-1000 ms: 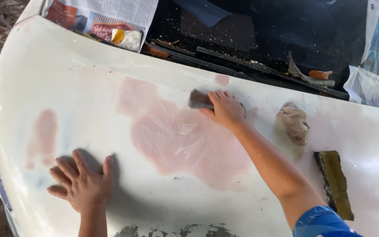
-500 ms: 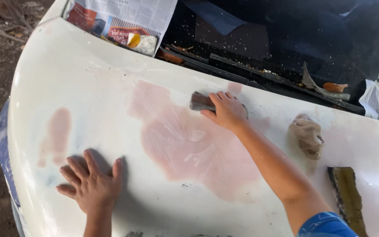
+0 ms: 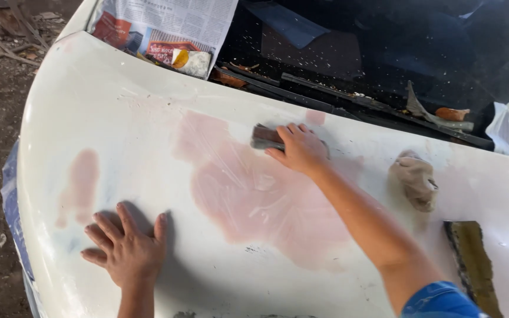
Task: The person sands the hood of a white car using a sanding block and a cloth. They repeatedly rub the surface to smooth out the paint and filler, occasionally wiping the area with the cloth.
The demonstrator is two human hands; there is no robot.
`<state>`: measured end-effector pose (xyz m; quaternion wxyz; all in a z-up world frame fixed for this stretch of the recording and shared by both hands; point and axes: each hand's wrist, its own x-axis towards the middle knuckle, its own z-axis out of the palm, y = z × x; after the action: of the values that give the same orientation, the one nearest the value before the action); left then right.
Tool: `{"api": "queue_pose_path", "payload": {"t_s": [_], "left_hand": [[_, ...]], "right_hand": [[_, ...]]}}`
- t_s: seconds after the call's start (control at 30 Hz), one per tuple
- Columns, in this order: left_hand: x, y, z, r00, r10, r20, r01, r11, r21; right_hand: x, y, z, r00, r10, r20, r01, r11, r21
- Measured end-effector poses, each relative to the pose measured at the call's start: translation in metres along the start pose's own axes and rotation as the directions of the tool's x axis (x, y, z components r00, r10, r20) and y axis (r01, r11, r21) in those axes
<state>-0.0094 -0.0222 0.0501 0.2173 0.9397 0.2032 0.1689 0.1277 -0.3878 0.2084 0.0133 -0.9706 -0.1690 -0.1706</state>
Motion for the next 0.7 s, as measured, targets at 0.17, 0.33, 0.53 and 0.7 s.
{"api": "queue_pose_path", "payload": {"t_s": [0.17, 0.33, 0.53, 0.7], "left_hand": [[0.003, -0.003, 0.001, 1.0, 0.016, -0.001, -0.016, 1.0, -0.007], [0.001, 0.004, -0.004, 1.0, 0.001, -0.009, -0.001, 1.0, -0.007], [-0.005, 0.0, -0.004, 0.998, -0.042, 0.044, 0.039, 0.998, 0.058], [0.002, -0.002, 0.004, 1.0, 0.006, 0.026, -0.007, 0.999, 0.035]], "right_hand": [[-0.092, 0.038, -0.01, 0.989, -0.146, -0.022, 0.146, 0.989, -0.018], [-0.098, 0.049, -0.002, 0.983, -0.185, 0.013, 0.185, 0.98, -0.068], [-0.006, 0.014, 0.014, 0.998, -0.068, -0.011, 0.067, 0.996, -0.06], [-0.091, 0.061, -0.006, 0.98, -0.197, -0.024, 0.196, 0.98, -0.014]]}}
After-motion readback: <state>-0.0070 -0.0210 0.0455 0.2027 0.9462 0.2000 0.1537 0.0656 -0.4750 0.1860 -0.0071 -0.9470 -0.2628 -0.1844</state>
